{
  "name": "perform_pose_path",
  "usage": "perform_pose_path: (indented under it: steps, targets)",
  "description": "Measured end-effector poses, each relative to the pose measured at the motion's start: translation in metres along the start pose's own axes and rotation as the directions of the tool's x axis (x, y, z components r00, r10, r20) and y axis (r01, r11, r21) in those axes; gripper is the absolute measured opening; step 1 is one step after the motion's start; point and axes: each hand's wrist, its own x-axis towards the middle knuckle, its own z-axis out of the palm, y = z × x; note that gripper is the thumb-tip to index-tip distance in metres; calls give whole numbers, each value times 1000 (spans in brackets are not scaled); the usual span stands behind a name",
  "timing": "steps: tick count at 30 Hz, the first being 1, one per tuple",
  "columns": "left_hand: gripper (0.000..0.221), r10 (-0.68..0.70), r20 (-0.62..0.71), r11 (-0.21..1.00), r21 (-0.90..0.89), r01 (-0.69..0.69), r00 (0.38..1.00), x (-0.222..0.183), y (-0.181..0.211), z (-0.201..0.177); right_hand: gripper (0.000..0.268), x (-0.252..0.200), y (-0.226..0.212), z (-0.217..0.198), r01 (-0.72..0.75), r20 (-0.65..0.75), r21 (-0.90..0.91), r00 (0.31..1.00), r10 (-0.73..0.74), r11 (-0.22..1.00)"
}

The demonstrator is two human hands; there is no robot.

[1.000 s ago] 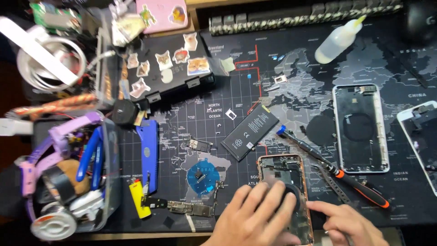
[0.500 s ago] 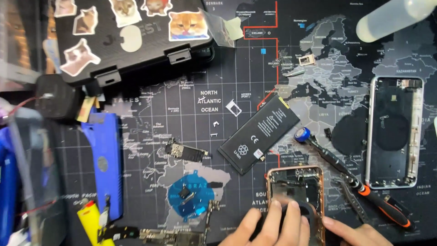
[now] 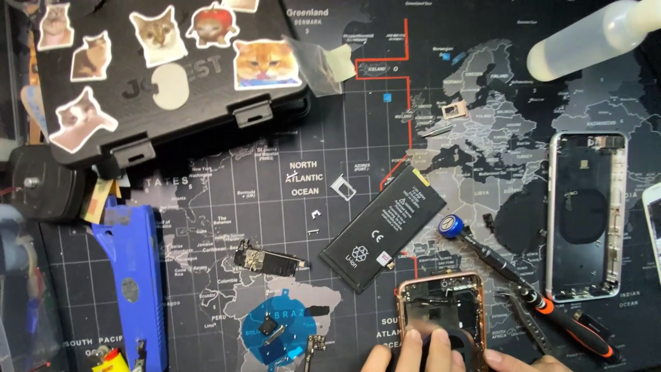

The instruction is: Securing internal brackets and components inside a smartphone using tweezers and a screwdriver.

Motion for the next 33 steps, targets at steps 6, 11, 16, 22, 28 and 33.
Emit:
perform_pose_path:
  steps: [6,11,16,22,28,33]
  targets:
    - [32,8,-28,999,42,-7,1000,-2,-8,3,68,26,-18,1,78,-30,14,997,-77,997]
    - [30,65,-44,997,55,-63,997,5,-15,-9,70,59,-75,6,146,-56,30,988,-145,989]
    - [26,204,-109,970,155,-186,973,19,-27,-25,71,97,-160,11,226,-90,44,971,-222,973]
    - [27,365,-2,905,237,-354,931,40,-40,-63,64,107,-256,3,48,-107,81,993,-39,996]
    - [20,383,77,911,130,-390,921,65,-38,-92,70,110,-303,-15,-319,-23,71,947,321,945]
    - [42,77,153,974,-221,-42,985,94,-12,-125,25,112,-386,-45,35,-752,84,658,40,996]
